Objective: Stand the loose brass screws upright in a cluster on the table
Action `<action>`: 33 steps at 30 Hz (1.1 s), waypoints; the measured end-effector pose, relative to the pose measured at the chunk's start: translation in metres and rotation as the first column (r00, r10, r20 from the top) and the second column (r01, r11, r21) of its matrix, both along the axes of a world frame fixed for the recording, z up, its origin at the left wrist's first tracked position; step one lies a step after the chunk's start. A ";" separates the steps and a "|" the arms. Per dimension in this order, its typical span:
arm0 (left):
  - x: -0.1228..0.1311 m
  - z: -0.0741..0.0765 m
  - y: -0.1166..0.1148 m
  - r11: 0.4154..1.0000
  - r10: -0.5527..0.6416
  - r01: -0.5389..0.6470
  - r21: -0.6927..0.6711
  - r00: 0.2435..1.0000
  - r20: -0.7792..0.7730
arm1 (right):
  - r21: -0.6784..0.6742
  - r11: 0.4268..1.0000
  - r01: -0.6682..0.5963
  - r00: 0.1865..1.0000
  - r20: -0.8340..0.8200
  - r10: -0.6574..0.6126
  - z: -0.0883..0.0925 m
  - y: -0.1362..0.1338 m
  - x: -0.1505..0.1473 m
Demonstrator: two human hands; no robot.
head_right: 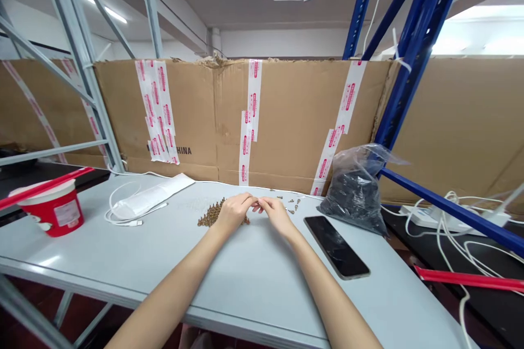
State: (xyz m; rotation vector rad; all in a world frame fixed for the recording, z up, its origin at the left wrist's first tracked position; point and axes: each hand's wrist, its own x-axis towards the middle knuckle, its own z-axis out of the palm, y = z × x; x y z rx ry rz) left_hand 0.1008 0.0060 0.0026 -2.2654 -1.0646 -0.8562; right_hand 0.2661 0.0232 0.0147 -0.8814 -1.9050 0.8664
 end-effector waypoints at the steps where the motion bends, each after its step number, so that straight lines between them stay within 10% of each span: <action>1: 0.000 0.000 0.000 1.000 0.010 -0.010 -0.007 1.000 0.001 | -0.009 1.000 -0.008 1.000 -0.006 0.008 -0.001 0.000 -0.001; 33: 0.008 0.011 -0.002 0.977 0.081 -0.078 -0.201 0.997 0.007 | 0.019 0.999 0.039 0.999 -0.003 -0.039 -0.007 -0.008 -0.010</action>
